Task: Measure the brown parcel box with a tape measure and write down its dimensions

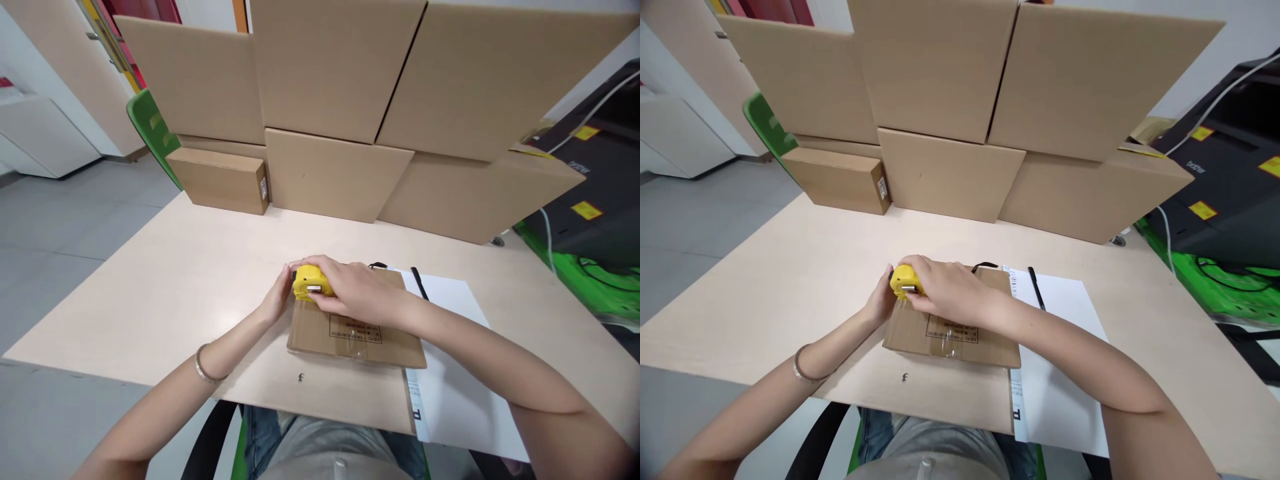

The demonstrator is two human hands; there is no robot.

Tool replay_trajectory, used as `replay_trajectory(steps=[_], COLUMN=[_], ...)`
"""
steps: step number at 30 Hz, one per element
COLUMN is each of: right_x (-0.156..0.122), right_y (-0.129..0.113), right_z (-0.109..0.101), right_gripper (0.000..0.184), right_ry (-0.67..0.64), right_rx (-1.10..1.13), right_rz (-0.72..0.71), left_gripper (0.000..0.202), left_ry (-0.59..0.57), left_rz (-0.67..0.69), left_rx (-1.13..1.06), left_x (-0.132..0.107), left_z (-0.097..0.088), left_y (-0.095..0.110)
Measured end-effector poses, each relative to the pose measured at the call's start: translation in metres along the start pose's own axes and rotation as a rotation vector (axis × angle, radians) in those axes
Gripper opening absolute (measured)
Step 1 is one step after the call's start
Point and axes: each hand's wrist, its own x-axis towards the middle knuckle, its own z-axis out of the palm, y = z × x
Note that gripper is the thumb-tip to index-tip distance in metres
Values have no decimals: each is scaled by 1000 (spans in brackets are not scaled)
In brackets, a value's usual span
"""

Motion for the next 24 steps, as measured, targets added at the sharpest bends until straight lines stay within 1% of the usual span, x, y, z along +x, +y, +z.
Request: replay_trajectory(steps=[2, 4, 5, 7, 9, 13, 16, 19, 24], right_x=[-9, -24, -33, -54, -78, -128, -156, -169, -167], right_y=[4, 12, 18, 33, 51, 87, 108, 116, 110], right_z=[-2, -5, -6, -9, -10, -7, -3, 1, 3], right_gripper=[47, 45, 43, 38, 35, 35, 38, 42, 40], right_ry=[4, 9, 12, 32, 91, 267, 333, 355, 314], right_rx=[-32, -38, -26, 19, 75, 138, 168, 198, 281], right_rz=[36, 83, 112, 168, 222, 325, 357, 392, 466], left_gripper=[56, 44, 38, 34, 33, 30, 30, 30, 30], left_ry=[-51, -112, -140, -176, -182, -184, -171, -152, -140], left_rz=[57, 111, 119, 107, 97, 104, 103, 83, 35], left_rx=[87, 193, 235, 283, 295, 325, 346, 336, 308], left_x=[0, -1, -1, -2, -2, -1, -1, -2, -4], left_z=[-8, -16, -19, -22, -23, -24, -24, -22, -18], left_y=[-3, -4, -5, -4, -2, 0, 2, 4, 7])
